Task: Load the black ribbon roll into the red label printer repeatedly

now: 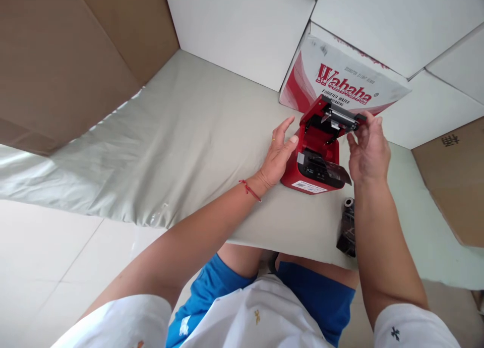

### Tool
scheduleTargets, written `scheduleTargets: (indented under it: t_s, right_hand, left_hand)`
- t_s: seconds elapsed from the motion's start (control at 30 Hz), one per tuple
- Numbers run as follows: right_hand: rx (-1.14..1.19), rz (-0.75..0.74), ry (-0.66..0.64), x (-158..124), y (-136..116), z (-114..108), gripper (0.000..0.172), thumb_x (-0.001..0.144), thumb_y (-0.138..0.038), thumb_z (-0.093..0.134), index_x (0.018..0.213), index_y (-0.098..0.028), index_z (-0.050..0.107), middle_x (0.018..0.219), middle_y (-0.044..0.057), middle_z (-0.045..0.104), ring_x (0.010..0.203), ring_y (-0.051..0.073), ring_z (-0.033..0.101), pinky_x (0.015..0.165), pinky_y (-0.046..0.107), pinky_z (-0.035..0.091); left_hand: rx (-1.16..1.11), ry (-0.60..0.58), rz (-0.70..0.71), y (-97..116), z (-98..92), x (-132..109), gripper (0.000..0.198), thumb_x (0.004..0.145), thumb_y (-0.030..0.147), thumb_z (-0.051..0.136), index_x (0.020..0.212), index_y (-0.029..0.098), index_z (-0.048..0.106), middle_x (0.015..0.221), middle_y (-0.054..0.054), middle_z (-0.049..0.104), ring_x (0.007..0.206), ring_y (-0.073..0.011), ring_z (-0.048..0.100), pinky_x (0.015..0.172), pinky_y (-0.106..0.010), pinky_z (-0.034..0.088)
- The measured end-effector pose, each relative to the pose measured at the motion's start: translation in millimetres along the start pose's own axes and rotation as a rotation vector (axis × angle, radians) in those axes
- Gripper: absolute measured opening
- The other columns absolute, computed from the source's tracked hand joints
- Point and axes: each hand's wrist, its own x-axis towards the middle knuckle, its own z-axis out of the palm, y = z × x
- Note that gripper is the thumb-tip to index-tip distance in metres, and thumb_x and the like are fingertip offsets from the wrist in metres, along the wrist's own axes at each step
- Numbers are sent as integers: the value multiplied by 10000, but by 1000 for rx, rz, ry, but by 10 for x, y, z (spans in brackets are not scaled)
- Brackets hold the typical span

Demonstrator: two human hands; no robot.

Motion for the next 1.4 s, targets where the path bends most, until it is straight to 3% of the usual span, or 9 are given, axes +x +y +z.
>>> scheduleTargets:
  t_s: [0.2,0.33,0.43,0.53,0.67,0.87,1.03,1.2,1.4]
  right_hand:
    - [-76,-185,-12,-542,-103,-38,706,1151,-844,504,1190,-276,922,1271,105,887,1349,325,813,1287,615,578]
    - [-295,-341,-204,-903,-62,-197,596,1221,-689,489,1267,-285,926,1423,109,893,1526,334,760,1395,658,506]
    - [-402,-401,-255,-1059,-6,-214,585,1224,-672,469,1378,-298,891,1508,118,865,1601,338,711,1404,682,504]
    - [-391,-395,-211,-1105,23,-162,624,1230,-677,410,1393,-309,886,1485,121,873,1586,340,720,1394,690,513]
    - [-392,-369,-214,-1098,24,-131,690,1234,-695,339,1367,-317,901,1472,119,878,1576,344,726,1386,688,522]
    - [-331,-403,-223,-1092,49,-148,574,1252,-594,402,1345,-327,901,1442,96,893,1508,319,769,1360,652,551]
    - [-409,-449,-245,-1196,40,-168,599,1232,-611,374,1375,-340,889,1465,98,877,1529,363,737,1343,703,536]
    - [-432,-575,-191,-1344,9,-209,541,1221,-508,404,1239,-388,932,1266,86,884,1315,359,756,1188,667,599]
    - [-496,-610,-143,-1406,54,-224,578,1191,-568,408,1144,-426,967,967,131,739,1176,379,677,1091,670,588]
  left_hand:
    - [37,41,61,42,-47,19,862,1106,938,450,1769,388,466,1949,-78,410,1902,-354,272,1579,-566,174]
    - [106,55,99,46,-84,27,845,1098,946,449,1706,373,571,1897,-86,510,1862,-353,365,1572,-587,205]
    - [190,-23,125,96,-104,13,793,1110,938,410,1489,343,771,1787,-80,657,1848,-357,392,1568,-625,228]
    - [237,-60,135,159,-138,3,757,1132,904,393,1348,335,843,1743,-72,710,1802,-350,472,1559,-647,268]
    - [302,-61,193,147,-198,24,762,1147,887,354,1248,328,862,1665,-59,769,1808,-328,471,1587,-626,211]
    - [255,-107,186,88,-228,-3,656,1168,828,416,1288,321,814,1728,-84,707,1781,-329,512,1533,-647,345]
    - [232,-148,173,133,-214,-42,577,1133,814,535,1323,322,769,1785,-109,648,1734,-340,564,1489,-621,418]
    - [142,-166,122,84,-239,-17,530,1075,802,656,1329,350,768,1820,-81,616,1783,-357,507,1499,-617,391]
    - [115,-211,80,70,-310,21,582,933,793,840,1326,368,775,1854,-68,595,1804,-412,480,1485,-654,405]
